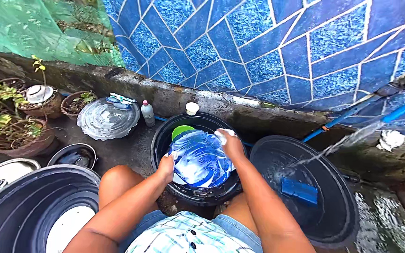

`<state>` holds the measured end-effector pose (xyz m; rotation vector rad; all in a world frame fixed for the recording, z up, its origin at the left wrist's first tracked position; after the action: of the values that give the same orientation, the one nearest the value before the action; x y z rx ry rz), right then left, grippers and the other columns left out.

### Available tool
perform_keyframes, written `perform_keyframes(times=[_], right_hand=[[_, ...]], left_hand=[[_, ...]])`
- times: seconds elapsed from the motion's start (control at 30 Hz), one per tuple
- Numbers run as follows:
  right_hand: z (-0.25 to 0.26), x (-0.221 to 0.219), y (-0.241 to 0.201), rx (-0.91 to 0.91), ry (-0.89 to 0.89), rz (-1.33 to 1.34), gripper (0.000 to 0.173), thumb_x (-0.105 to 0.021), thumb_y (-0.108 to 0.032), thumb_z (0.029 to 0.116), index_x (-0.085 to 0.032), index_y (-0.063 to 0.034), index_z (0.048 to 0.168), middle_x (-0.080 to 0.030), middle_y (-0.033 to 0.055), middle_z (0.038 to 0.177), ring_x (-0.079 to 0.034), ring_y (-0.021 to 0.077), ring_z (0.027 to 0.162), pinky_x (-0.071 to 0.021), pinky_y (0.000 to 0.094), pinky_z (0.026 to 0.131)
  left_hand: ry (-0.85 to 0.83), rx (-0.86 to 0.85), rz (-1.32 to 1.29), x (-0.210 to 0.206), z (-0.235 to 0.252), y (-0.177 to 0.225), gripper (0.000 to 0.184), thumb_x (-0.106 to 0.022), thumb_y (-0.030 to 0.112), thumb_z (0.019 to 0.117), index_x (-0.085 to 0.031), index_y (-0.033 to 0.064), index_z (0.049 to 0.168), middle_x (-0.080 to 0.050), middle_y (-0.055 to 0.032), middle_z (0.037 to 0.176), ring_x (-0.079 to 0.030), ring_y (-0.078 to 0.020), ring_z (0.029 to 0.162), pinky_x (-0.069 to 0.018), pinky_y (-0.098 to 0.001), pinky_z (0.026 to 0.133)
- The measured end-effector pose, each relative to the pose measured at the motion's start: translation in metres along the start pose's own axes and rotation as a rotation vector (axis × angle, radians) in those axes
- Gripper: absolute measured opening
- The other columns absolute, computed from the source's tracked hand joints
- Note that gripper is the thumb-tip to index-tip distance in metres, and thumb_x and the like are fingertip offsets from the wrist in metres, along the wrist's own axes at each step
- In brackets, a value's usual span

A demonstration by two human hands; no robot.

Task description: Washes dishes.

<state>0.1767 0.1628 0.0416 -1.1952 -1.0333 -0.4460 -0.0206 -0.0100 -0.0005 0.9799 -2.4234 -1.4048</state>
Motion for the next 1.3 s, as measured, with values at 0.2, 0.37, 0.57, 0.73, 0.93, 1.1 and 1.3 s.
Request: perform_keyframes(times=[0.2, 0.37, 0.57, 0.73, 0.93, 1.1, 1.3], right_hand=[[0.019, -0.001, 0.042, -0.181, 0.102, 0.541, 0.044, -0.053, -0.012, 0.1060, -0.046, 0.0024, 0.147, -0.060, 0.0284, 0.131, -0.068, 0.0342, 0.106, -0.0570, 0.0493, 0.092], [0.010, -0.047, 0.065, -0.303, -0.068, 0.638, 0.043, -0.050, -0.014, 0.1077, -0.044, 0.0023, 0.147, -0.062, 0.0186, 0.121, -0.068, 0.0169, 0.089, -0.0593, 0.0326, 0.077], [-0.007, -0.076, 0.083, -0.455, -0.006, 0.929, 0.033, -0.038, -0.017, 0.1111, -0.039, -0.0042, 0.142, -0.061, 0.0047, 0.103, -0.067, 0.0105, 0.079, -0.0601, 0.0282, 0.069], [-0.015, -0.084, 0.092, -0.556, 0.009, 0.894, 0.031, -0.039, -0.017, 0.1111, -0.040, -0.0062, 0.140, -0.060, 0.0055, 0.103, -0.067, 0.0114, 0.078, -0.0597, 0.0280, 0.066], [-0.022, -0.085, 0.087, -0.598, -0.029, 0.752, 0.034, -0.042, -0.019, 0.1105, -0.041, -0.0070, 0.143, -0.060, 0.0058, 0.105, -0.067, 0.0107, 0.080, -0.0587, 0.0280, 0.067], [-0.024, -0.089, 0.082, -0.624, -0.046, 0.681, 0.035, -0.044, -0.020, 0.1099, -0.042, -0.0077, 0.143, -0.059, 0.0063, 0.107, -0.066, 0.0115, 0.082, -0.0581, 0.0288, 0.068], [-0.026, -0.101, 0.065, -0.622, -0.098, 0.605, 0.038, -0.043, -0.019, 0.1103, -0.041, -0.0052, 0.145, -0.061, 0.0089, 0.110, -0.066, 0.0126, 0.082, -0.0575, 0.0294, 0.069]], left_hand=[[0.048, -0.085, -0.304, 0.072, -0.033, 0.070, 0.024, -0.035, 0.018, 0.1115, -0.051, 0.0044, 0.123, -0.062, -0.0062, 0.094, -0.062, -0.0125, 0.079, -0.0544, -0.0295, 0.070], [0.254, -0.372, -0.462, 0.200, -0.077, 0.126, 0.013, -0.044, 0.008, 0.1055, -0.052, 0.0080, 0.116, -0.066, -0.0022, 0.093, -0.067, -0.0103, 0.083, -0.0592, -0.0291, 0.075], [0.675, -0.450, -0.577, 0.367, -0.113, 0.088, 0.030, -0.046, 0.003, 0.1024, -0.044, 0.0057, 0.132, -0.062, -0.0098, 0.113, -0.068, -0.0196, 0.097, -0.0607, -0.0392, 0.083], [1.021, -0.259, -0.698, 0.460, -0.093, -0.047, 0.046, -0.043, 0.005, 0.1039, -0.032, 0.0050, 0.148, -0.053, -0.0201, 0.133, -0.065, -0.0278, 0.105, -0.0603, -0.0438, 0.081], [1.236, -0.032, -0.913, 0.481, -0.068, -0.210, 0.044, -0.037, 0.006, 0.1080, -0.030, 0.0001, 0.151, -0.043, -0.0245, 0.148, -0.056, -0.0323, 0.124, -0.0552, -0.0448, 0.095], [1.258, 0.071, -0.947, 0.474, -0.053, -0.279, 0.042, -0.038, 0.009, 0.1093, -0.033, -0.0008, 0.150, -0.045, -0.0246, 0.146, -0.058, -0.0315, 0.122, -0.0551, -0.0426, 0.095], [1.289, 0.120, -0.929, 0.467, -0.051, -0.308, 0.043, -0.037, 0.011, 0.1099, -0.032, -0.0005, 0.151, -0.041, -0.0235, 0.151, -0.052, -0.0329, 0.131, -0.0524, -0.0475, 0.101]])
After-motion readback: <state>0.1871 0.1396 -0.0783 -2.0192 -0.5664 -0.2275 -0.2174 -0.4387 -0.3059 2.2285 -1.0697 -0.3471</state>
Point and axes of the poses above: each hand's wrist, its own z-axis towards the middle knuckle, its own x-axis out of the back of the hand, y = z × x, the point moved 6 cm from there along z, towards the middle knuckle
